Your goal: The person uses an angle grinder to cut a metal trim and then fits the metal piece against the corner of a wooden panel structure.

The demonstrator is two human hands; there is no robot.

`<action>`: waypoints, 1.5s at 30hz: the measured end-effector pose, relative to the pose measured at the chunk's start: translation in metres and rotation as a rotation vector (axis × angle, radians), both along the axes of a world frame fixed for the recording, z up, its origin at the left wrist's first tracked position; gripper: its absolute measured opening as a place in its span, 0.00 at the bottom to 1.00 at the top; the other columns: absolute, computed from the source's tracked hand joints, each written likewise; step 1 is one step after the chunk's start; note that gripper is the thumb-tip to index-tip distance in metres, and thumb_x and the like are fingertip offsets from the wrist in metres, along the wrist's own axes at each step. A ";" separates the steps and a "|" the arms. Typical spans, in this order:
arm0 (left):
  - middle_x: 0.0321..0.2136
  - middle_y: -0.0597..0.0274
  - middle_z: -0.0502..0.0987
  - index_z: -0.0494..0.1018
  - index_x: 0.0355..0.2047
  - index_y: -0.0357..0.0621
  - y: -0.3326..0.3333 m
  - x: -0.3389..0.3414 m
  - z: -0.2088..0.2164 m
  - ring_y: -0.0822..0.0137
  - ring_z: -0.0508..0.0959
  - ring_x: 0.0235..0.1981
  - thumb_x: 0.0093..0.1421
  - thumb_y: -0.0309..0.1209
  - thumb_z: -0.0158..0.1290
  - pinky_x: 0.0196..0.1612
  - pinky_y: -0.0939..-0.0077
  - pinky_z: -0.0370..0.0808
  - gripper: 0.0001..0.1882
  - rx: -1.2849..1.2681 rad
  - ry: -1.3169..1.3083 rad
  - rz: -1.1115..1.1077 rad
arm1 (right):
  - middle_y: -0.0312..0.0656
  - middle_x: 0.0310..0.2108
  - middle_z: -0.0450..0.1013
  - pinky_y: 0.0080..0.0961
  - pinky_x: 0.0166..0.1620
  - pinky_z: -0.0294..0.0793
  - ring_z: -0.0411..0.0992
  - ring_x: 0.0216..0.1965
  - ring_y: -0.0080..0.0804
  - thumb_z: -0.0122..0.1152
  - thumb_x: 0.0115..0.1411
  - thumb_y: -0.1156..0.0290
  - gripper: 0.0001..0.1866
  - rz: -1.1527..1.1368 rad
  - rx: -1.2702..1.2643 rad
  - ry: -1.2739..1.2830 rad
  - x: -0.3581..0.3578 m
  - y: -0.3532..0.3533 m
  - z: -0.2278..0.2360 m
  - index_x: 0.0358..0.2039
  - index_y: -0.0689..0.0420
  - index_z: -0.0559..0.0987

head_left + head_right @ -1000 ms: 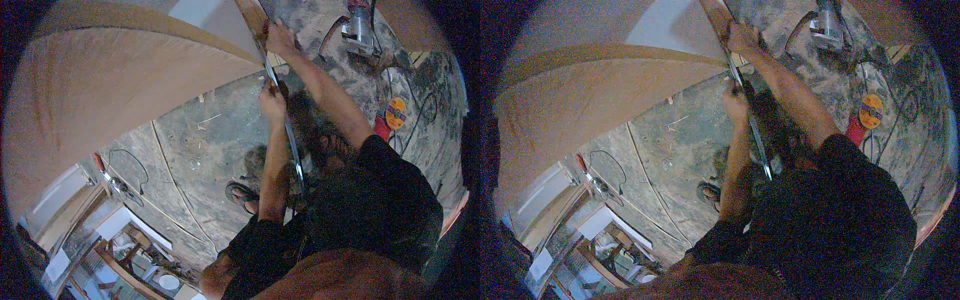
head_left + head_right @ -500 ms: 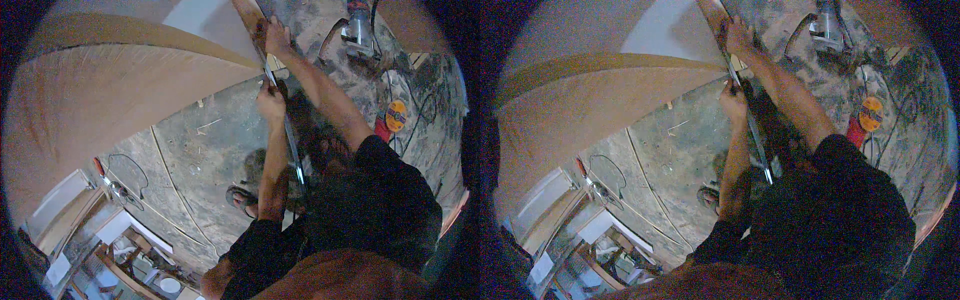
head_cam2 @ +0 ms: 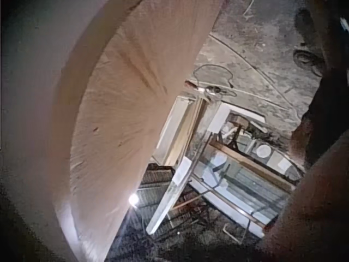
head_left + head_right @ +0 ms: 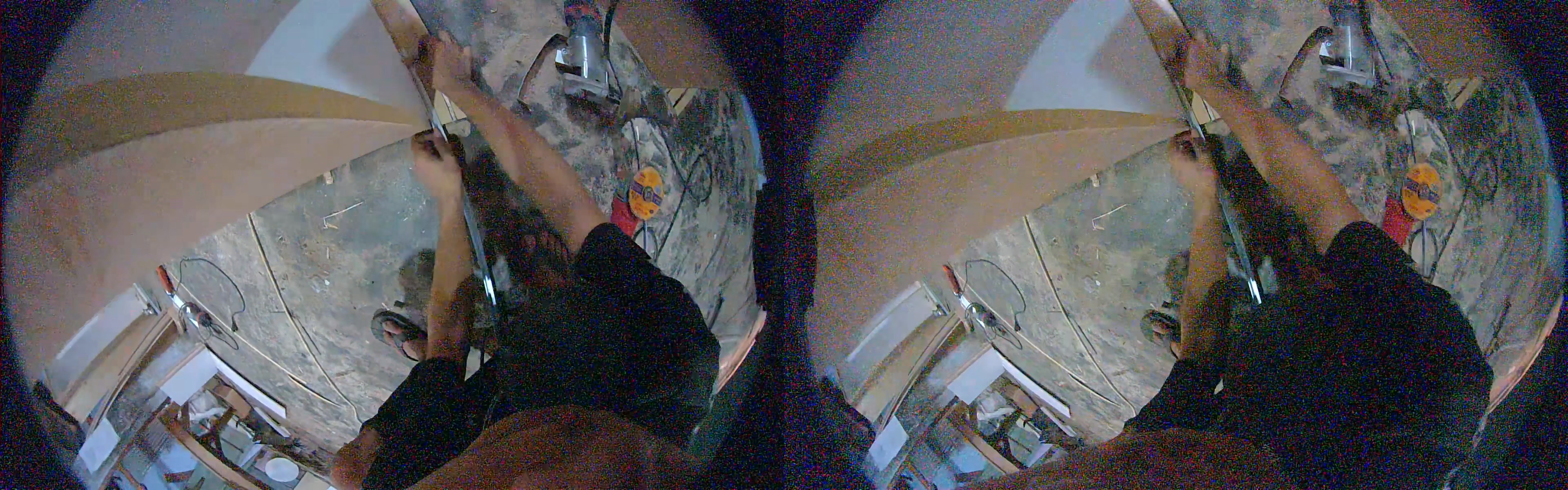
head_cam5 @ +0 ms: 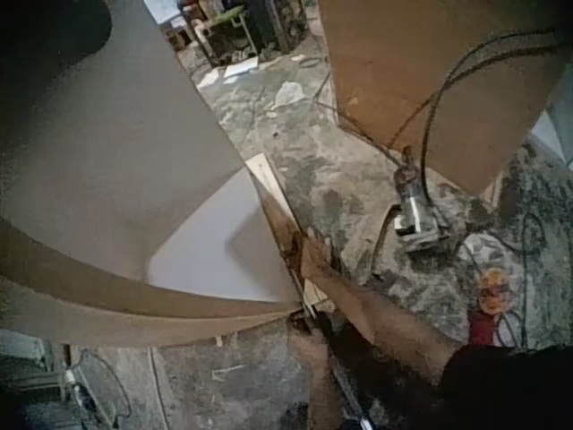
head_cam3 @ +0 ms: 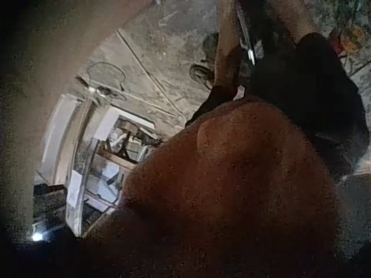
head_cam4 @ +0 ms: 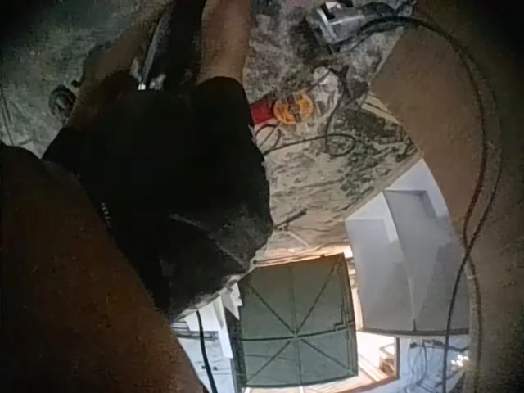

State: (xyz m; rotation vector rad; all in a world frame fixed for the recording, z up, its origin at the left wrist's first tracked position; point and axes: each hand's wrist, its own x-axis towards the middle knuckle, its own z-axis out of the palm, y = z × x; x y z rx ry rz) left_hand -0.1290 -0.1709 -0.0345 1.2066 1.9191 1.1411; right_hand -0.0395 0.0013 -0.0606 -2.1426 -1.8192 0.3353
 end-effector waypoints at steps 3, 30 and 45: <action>0.35 0.48 0.78 0.70 0.45 0.33 -0.018 -0.002 0.001 0.56 0.78 0.36 0.62 0.35 0.55 0.43 0.63 0.74 0.18 0.112 -0.213 -0.022 | 0.45 0.47 0.66 0.47 0.46 0.60 0.66 0.52 0.43 0.64 0.47 0.67 0.24 0.003 0.036 0.076 -0.001 -0.003 0.000 0.47 0.56 0.75; 0.20 0.66 0.71 0.75 0.33 0.37 -0.152 0.015 0.017 0.75 0.67 0.22 0.67 0.38 0.51 0.25 0.75 0.66 0.14 -0.205 -0.150 0.137 | 0.55 0.37 0.77 0.68 0.50 0.63 0.75 0.44 0.55 0.64 0.50 0.62 0.16 0.027 -0.005 0.313 0.016 -0.006 0.039 0.35 0.60 0.81; 0.17 0.63 0.71 0.74 0.32 0.38 -0.145 0.011 0.025 0.70 0.69 0.17 0.67 0.41 0.50 0.23 0.69 0.68 0.17 -0.162 -0.221 0.130 | 0.53 0.36 0.78 0.44 0.49 0.73 0.76 0.43 0.51 0.61 0.51 0.65 0.18 0.247 -0.009 0.436 0.029 -0.002 0.037 0.41 0.60 0.79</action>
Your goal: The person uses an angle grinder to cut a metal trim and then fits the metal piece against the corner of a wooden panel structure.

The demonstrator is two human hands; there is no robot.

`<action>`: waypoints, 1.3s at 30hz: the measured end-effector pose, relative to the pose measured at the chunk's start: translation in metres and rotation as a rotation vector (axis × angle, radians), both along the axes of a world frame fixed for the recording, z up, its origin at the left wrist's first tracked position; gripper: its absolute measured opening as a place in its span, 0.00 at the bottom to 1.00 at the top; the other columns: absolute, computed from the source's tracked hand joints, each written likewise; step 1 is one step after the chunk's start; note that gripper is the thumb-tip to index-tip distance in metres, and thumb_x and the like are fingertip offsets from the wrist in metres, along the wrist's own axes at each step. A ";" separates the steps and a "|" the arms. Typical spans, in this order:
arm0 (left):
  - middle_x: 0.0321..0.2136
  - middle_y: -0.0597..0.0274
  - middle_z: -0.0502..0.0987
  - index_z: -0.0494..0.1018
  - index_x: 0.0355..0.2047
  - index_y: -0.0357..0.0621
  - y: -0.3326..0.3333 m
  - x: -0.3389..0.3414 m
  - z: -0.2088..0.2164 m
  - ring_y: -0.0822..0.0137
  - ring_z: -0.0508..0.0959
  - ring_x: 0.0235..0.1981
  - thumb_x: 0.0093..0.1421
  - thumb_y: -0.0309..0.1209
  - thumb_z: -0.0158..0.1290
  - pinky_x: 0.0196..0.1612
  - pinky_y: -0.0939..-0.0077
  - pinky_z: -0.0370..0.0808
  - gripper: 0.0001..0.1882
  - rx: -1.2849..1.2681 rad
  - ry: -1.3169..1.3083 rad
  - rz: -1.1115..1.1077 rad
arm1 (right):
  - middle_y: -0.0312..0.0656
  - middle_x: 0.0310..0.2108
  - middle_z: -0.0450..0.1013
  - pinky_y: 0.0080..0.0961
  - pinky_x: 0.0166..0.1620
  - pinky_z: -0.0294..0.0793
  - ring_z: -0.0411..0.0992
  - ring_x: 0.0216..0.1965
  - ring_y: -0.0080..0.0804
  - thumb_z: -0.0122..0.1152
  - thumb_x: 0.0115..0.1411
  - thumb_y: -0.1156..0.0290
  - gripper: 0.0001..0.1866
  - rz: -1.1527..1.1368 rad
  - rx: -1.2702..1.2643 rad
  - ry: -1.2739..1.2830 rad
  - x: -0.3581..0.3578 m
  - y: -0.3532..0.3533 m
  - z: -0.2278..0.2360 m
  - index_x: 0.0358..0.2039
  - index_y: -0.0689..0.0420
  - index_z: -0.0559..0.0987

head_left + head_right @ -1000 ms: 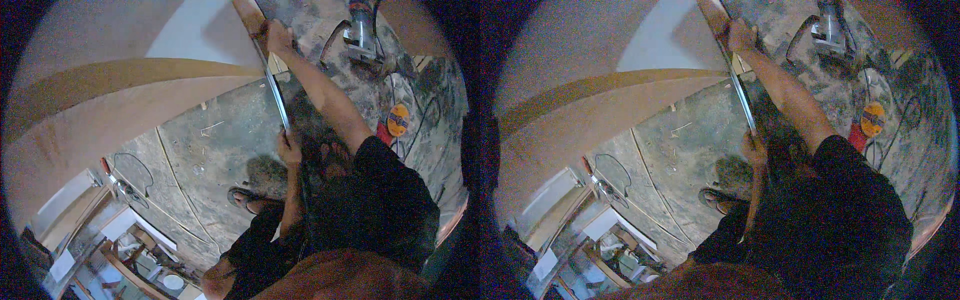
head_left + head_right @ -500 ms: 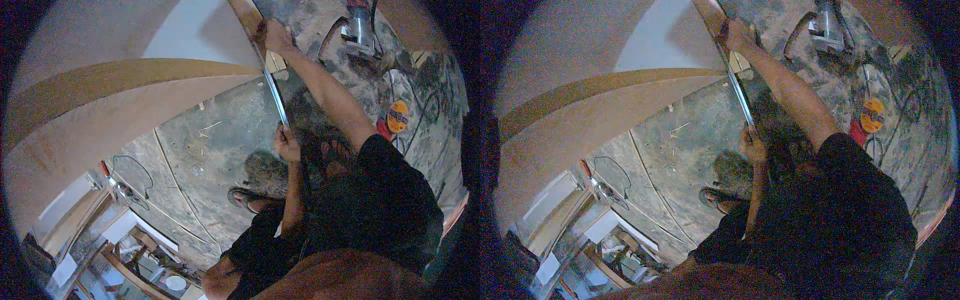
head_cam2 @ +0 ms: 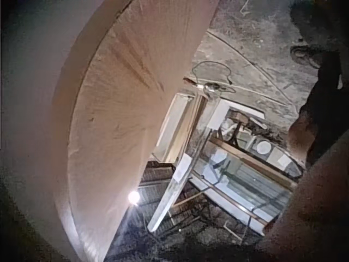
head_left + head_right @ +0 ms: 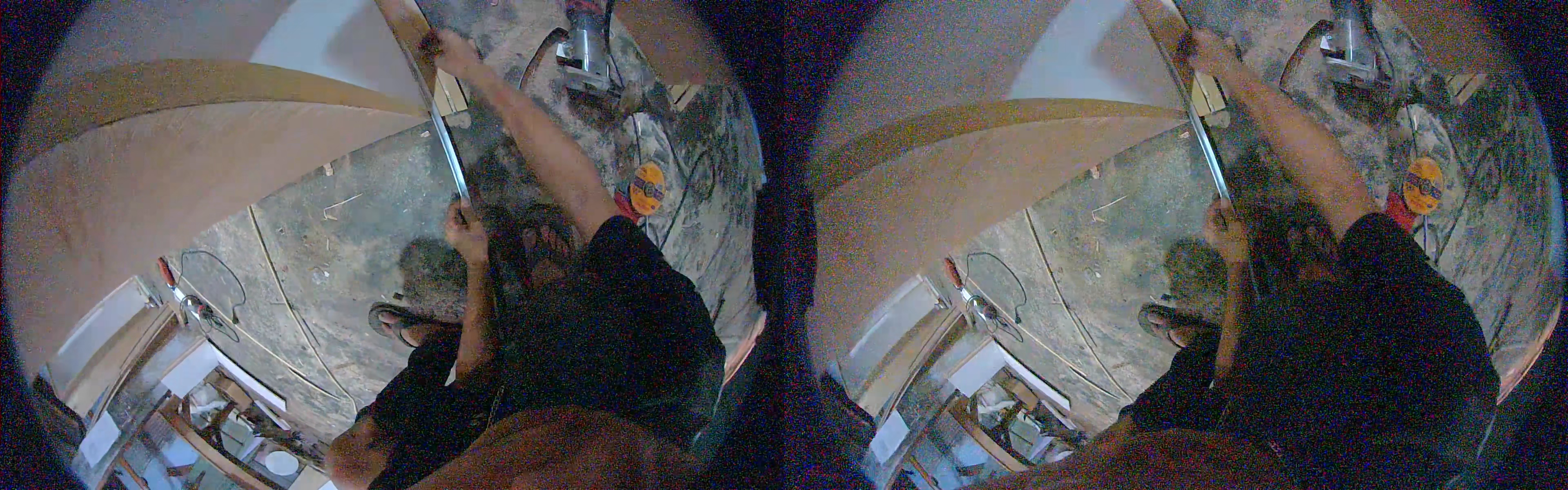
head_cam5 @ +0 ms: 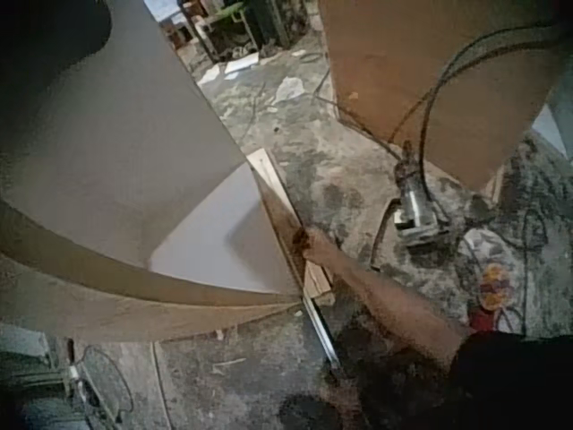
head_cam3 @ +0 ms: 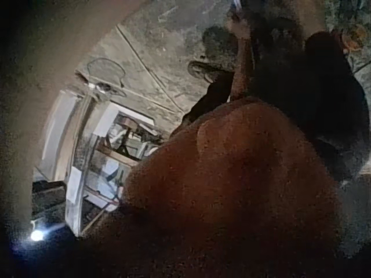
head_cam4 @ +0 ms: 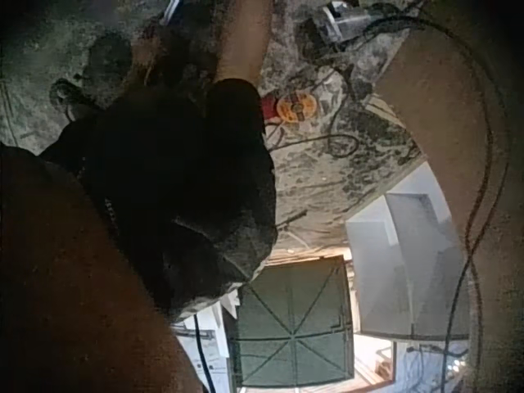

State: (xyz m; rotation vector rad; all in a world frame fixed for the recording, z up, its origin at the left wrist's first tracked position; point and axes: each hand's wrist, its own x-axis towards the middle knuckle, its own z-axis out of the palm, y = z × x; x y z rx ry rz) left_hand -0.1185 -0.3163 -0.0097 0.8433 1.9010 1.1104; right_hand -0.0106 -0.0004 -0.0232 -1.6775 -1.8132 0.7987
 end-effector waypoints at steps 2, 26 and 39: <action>0.18 0.58 0.73 0.74 0.32 0.38 -0.001 0.003 -0.011 0.64 0.71 0.18 0.67 0.43 0.49 0.24 0.65 0.69 0.18 0.031 0.172 -0.052 | 0.51 0.39 0.78 0.44 0.49 0.73 0.76 0.44 0.50 0.61 0.52 0.64 0.17 0.026 -0.011 0.130 0.014 0.006 -0.005 0.41 0.59 0.80; 0.36 0.50 0.78 0.72 0.46 0.41 0.034 -0.004 -0.018 0.52 0.78 0.36 0.67 0.42 0.47 0.41 0.60 0.74 0.17 0.012 0.188 -0.149 | 0.49 0.41 0.76 0.43 0.49 0.73 0.74 0.46 0.47 0.61 0.47 0.67 0.22 0.031 0.018 0.079 0.007 -0.009 0.001 0.45 0.56 0.76; 0.29 0.54 0.77 0.74 0.40 0.38 0.038 -0.020 -0.029 0.63 0.78 0.32 0.66 0.39 0.50 0.37 0.69 0.74 0.15 0.070 0.250 -0.126 | 0.49 0.47 0.72 0.53 0.50 0.64 0.68 0.54 0.48 0.63 0.48 0.52 0.28 0.082 -0.150 -0.062 -0.004 0.008 0.010 0.48 0.50 0.75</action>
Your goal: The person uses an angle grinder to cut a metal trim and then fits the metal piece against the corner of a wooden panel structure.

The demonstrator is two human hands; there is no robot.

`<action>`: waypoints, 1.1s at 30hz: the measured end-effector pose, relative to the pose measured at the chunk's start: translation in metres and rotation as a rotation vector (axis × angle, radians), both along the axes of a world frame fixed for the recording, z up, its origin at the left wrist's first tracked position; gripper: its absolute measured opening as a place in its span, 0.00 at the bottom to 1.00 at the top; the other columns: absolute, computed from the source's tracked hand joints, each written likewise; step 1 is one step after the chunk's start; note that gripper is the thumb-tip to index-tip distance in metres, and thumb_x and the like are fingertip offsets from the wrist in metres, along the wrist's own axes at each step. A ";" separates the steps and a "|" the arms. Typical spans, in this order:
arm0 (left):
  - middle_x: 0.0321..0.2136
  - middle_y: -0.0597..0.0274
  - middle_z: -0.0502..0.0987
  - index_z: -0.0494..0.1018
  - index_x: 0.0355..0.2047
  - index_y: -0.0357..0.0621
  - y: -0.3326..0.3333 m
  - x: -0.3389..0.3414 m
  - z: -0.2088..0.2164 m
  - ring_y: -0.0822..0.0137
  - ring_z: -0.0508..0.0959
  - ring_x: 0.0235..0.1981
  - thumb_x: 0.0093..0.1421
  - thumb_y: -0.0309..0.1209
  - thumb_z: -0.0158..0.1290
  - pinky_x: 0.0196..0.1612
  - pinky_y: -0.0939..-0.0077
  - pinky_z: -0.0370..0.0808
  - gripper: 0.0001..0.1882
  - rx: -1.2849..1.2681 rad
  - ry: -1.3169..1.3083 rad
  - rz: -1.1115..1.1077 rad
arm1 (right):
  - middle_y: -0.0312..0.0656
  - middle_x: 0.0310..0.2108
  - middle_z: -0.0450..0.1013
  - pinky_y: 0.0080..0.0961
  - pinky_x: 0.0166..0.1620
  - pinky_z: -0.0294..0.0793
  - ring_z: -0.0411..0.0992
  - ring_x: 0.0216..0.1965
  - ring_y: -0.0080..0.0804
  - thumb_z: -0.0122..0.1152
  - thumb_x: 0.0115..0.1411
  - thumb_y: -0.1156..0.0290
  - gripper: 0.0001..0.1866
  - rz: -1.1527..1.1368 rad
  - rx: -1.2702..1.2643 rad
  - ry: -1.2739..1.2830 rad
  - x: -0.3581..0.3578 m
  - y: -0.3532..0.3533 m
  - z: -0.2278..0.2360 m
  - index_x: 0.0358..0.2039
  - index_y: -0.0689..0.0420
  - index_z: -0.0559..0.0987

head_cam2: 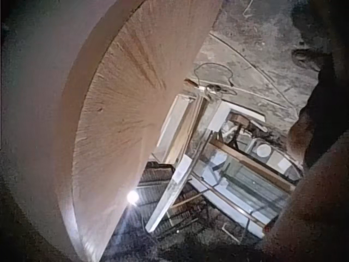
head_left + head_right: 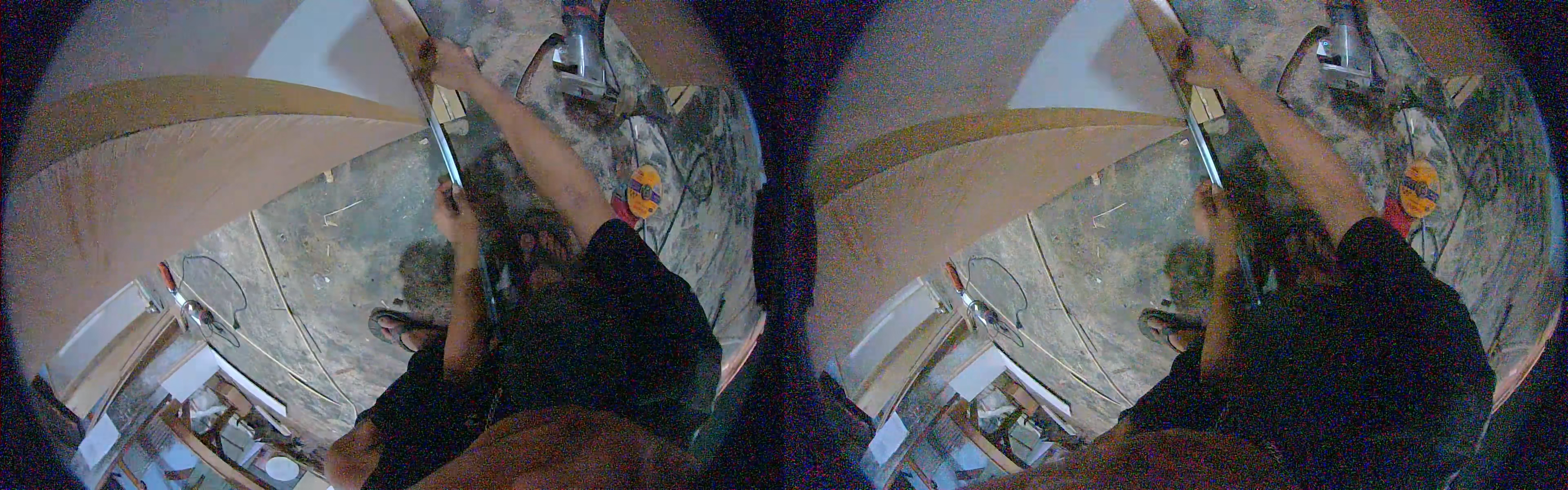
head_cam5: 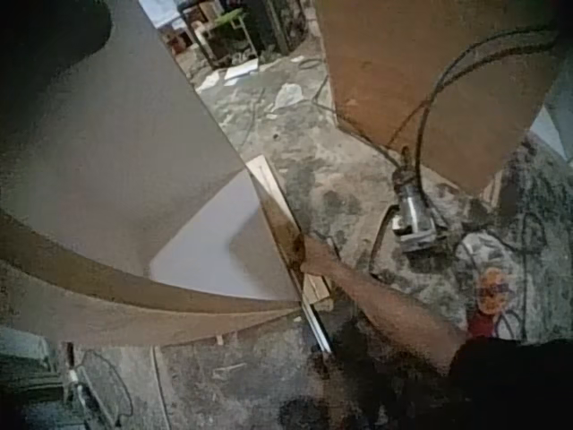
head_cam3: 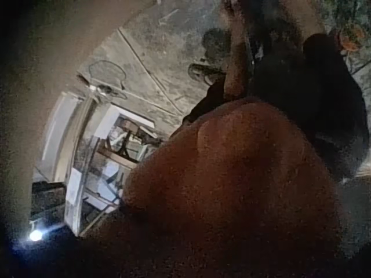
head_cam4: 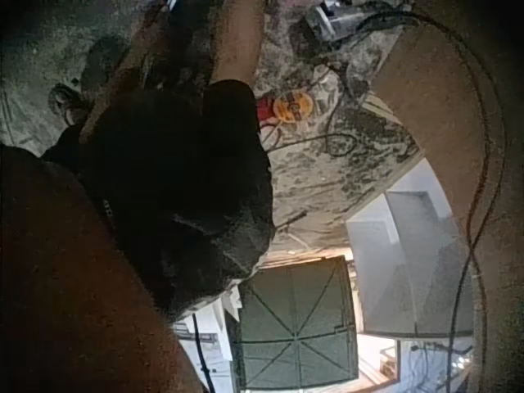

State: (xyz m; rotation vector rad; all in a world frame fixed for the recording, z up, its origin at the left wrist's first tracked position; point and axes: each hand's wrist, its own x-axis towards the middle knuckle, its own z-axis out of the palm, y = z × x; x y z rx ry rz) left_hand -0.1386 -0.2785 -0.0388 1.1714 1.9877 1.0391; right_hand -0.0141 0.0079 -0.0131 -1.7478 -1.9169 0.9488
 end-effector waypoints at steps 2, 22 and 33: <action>0.29 0.55 0.77 0.74 0.40 0.37 0.002 0.005 0.012 0.65 0.78 0.31 0.65 0.38 0.52 0.36 0.71 0.74 0.15 -0.011 -0.102 0.010 | 0.48 0.47 0.72 0.53 0.49 0.63 0.68 0.54 0.47 0.63 0.48 0.51 0.29 0.009 -0.026 -0.047 0.002 -0.006 0.001 0.49 0.50 0.74; 0.25 0.51 0.79 0.79 0.34 0.39 0.044 0.000 0.036 0.59 0.79 0.23 0.61 0.36 0.55 0.29 0.65 0.74 0.12 -0.074 0.290 -0.108 | 0.46 0.51 0.70 0.55 0.51 0.62 0.68 0.54 0.45 0.58 0.51 0.58 0.28 -0.094 -0.025 -0.213 -0.003 -0.009 -0.007 0.52 0.55 0.72; 0.29 0.47 0.79 0.78 0.35 0.44 0.086 0.000 0.052 0.44 0.80 0.30 0.61 0.37 0.51 0.34 0.56 0.76 0.12 0.038 0.295 -0.211 | 0.45 0.50 0.71 0.55 0.51 0.62 0.66 0.57 0.42 0.62 0.51 0.43 0.36 -0.117 0.002 -0.320 -0.012 0.002 -0.032 0.55 0.53 0.70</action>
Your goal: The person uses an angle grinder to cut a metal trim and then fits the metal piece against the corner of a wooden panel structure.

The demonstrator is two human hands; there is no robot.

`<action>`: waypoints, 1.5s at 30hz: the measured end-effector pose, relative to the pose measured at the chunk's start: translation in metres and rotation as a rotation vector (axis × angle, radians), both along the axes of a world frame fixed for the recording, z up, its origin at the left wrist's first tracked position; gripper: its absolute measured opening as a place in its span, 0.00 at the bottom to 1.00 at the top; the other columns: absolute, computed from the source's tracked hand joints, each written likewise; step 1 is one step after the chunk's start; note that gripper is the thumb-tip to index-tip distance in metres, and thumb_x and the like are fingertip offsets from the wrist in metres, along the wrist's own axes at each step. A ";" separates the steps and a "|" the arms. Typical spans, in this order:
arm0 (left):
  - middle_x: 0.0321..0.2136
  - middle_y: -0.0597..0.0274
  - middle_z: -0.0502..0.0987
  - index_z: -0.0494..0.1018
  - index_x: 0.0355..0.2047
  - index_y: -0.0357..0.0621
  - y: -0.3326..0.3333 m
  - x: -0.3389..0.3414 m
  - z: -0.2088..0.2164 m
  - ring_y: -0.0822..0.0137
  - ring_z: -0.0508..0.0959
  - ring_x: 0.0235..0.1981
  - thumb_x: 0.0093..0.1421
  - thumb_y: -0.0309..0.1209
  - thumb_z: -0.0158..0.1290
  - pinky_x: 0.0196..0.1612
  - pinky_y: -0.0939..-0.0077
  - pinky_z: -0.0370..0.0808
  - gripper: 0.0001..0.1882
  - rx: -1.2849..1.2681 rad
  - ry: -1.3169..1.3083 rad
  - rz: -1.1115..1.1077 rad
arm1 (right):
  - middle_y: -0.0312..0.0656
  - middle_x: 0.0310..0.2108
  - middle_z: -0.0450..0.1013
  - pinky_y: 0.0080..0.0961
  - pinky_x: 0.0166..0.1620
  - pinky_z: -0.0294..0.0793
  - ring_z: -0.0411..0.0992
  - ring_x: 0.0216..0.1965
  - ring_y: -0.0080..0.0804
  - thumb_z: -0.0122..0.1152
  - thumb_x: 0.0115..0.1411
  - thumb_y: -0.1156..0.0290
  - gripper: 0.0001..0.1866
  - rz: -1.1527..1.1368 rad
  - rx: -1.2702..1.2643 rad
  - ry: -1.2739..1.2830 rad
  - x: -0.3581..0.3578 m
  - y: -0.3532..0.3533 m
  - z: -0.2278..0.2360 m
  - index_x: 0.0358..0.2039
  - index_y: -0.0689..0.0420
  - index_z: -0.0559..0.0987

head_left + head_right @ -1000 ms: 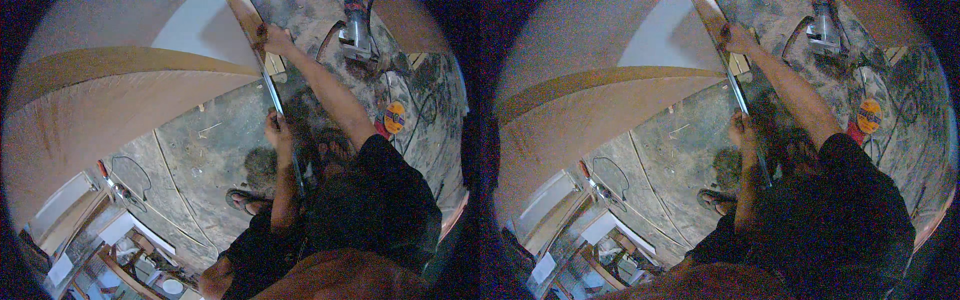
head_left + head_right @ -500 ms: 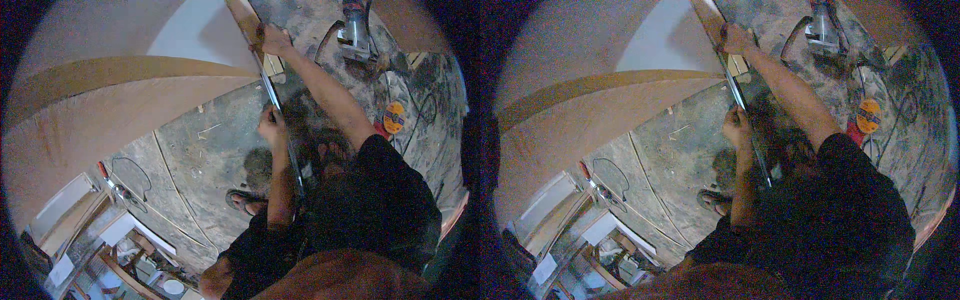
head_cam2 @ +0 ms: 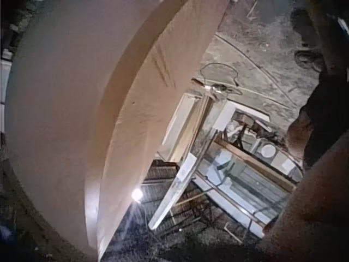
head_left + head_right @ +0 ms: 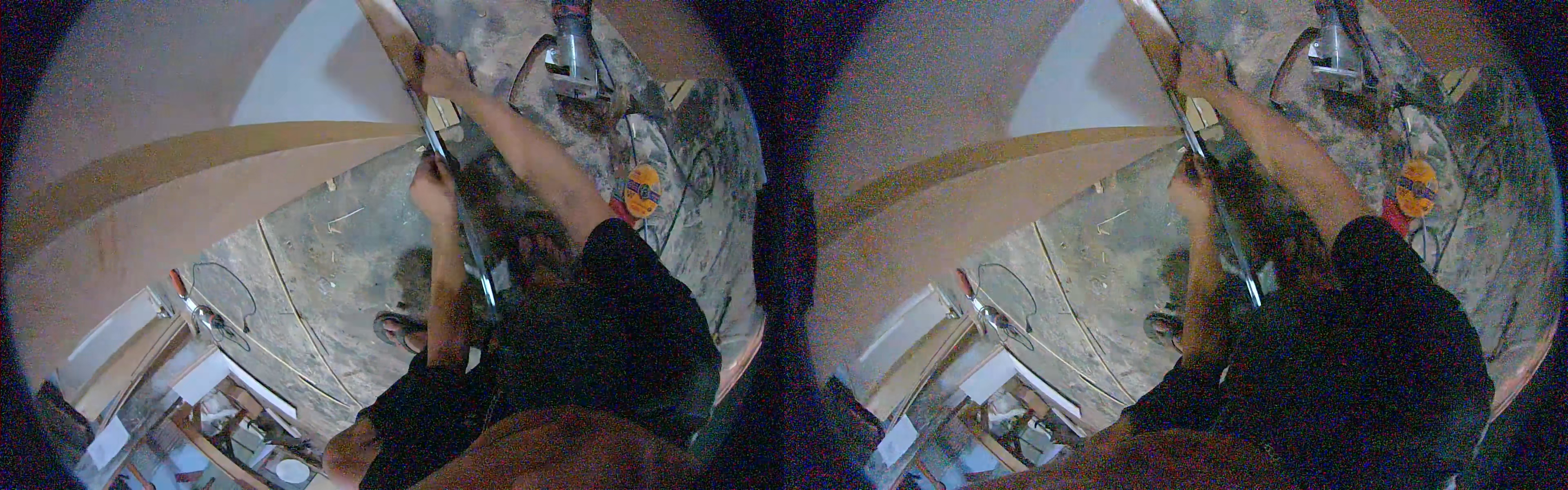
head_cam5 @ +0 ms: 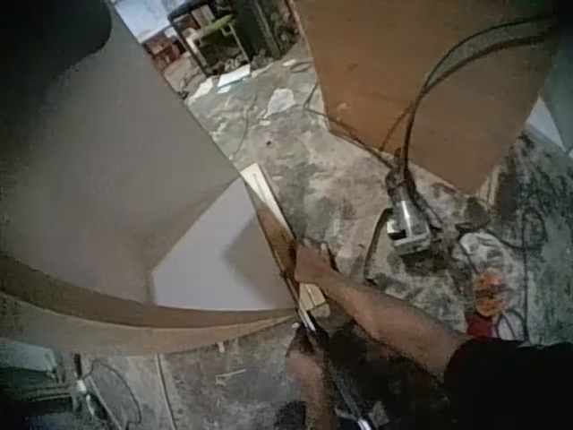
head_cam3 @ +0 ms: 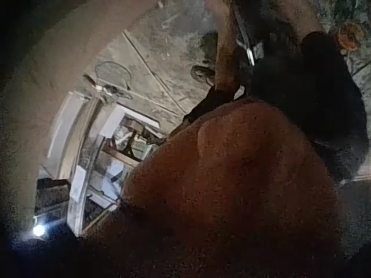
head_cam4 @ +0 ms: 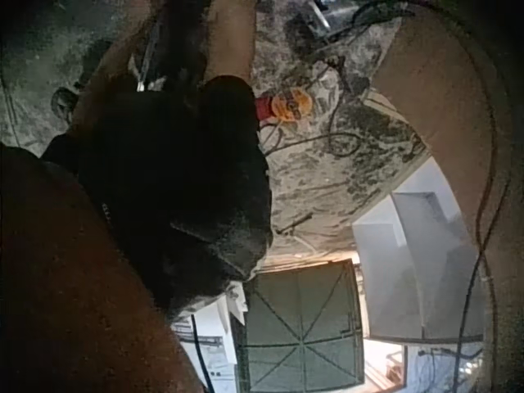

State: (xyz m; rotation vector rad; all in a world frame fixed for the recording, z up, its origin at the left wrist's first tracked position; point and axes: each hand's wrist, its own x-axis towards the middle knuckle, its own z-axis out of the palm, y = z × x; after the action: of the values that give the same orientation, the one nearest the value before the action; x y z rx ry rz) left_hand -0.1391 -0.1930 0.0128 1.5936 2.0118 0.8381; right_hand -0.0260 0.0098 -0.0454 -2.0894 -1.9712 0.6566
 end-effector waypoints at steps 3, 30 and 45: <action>0.33 0.46 0.81 0.77 0.41 0.37 0.000 -0.003 0.000 0.47 0.81 0.33 0.61 0.38 0.52 0.38 0.59 0.77 0.16 -0.066 0.016 -0.065 | 0.44 0.50 0.71 0.56 0.51 0.62 0.67 0.56 0.41 0.63 0.49 0.39 0.39 -0.002 0.053 0.006 0.000 -0.004 -0.001 0.55 0.52 0.70; 0.29 0.45 0.80 0.76 0.43 0.45 -0.021 -0.003 -0.028 0.45 0.80 0.29 0.64 0.39 0.48 0.34 0.55 0.75 0.15 -0.212 -0.052 -0.010 | 0.49 0.51 0.68 0.58 0.56 0.57 0.65 0.57 0.47 0.65 0.45 0.57 0.36 0.099 -0.006 0.152 0.020 -0.011 -0.006 0.55 0.58 0.69; 0.32 0.45 0.80 0.72 0.52 0.52 -0.019 0.006 -0.032 0.41 0.79 0.34 0.61 0.40 0.48 0.38 0.46 0.75 0.19 -0.301 0.078 -0.008 | 0.52 0.53 0.66 0.57 0.56 0.59 0.68 0.54 0.52 0.61 0.48 0.54 0.35 0.080 0.044 0.148 0.028 -0.011 -0.004 0.54 0.61 0.71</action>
State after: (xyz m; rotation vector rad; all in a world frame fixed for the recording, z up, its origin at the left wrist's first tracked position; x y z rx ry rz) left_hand -0.1335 -0.2117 -0.0197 1.4804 2.0685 0.4482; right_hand 0.0016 -0.0008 -0.0496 -1.8875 -1.9765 0.7519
